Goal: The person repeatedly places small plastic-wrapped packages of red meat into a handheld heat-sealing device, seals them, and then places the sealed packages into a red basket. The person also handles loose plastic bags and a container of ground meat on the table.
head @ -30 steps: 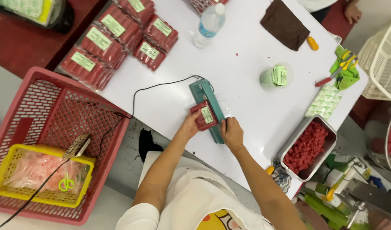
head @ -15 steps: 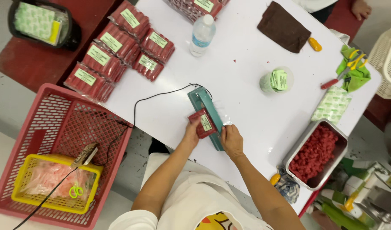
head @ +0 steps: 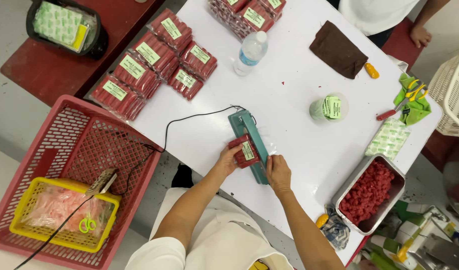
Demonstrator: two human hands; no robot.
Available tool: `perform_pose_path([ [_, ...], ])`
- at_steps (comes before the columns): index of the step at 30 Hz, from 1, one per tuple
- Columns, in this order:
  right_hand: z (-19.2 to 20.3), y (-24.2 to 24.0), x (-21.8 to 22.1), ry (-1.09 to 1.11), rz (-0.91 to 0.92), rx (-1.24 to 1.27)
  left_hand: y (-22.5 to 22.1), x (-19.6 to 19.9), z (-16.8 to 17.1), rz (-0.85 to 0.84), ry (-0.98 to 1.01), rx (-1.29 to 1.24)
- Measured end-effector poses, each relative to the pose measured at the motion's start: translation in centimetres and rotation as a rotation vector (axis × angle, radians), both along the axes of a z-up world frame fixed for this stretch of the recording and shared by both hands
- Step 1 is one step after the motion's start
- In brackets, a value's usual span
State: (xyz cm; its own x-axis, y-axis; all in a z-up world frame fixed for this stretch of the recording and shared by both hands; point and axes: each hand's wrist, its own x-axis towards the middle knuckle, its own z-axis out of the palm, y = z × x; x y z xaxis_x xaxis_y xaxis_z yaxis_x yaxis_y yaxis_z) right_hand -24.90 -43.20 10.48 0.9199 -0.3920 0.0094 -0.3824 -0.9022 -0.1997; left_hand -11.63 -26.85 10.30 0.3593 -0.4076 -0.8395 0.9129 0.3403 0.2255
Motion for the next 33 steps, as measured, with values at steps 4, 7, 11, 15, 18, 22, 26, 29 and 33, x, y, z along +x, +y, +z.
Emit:
perform_pose_path([
  [4,3.3,1.0,0.3,0.138,-0.129,0.178,4.0,0.2,2.9,-0.084,0.007,-0.109],
  [7,6.8,2.7,1.7,0.111,-0.075,-0.070,7.2,0.9,2.9,-0.195,-0.005,-0.155],
  [11,8.8,8.7,6.3,0.057,-0.046,0.376,10.2,1.8,1.9,-0.211,0.055,-0.252],
  [15,3.4,13.7,11.5,0.224,-0.315,0.998,11.4,4.8,2.2,0.063,0.188,-0.230],
  [18,0.9,14.6,15.4,0.360,-0.283,1.002,13.6,6.8,-4.9,0.155,0.129,-0.080],
  [22,-4.8,14.8,24.4,0.250,-0.265,0.911,17.0,9.4,-4.0,0.200,0.049,0.104],
  [26,-7.9,16.3,33.6,-0.032,-0.700,1.280,17.3,9.2,-1.3,0.113,-0.007,0.147],
  [29,-7.5,17.7,37.7,0.014,-0.885,1.303,16.7,7.5,-3.7,-0.045,-0.197,0.190],
  [33,-11.0,17.2,39.2,0.007,-1.033,1.530,18.3,5.6,-12.5,-0.464,-0.450,0.426],
])
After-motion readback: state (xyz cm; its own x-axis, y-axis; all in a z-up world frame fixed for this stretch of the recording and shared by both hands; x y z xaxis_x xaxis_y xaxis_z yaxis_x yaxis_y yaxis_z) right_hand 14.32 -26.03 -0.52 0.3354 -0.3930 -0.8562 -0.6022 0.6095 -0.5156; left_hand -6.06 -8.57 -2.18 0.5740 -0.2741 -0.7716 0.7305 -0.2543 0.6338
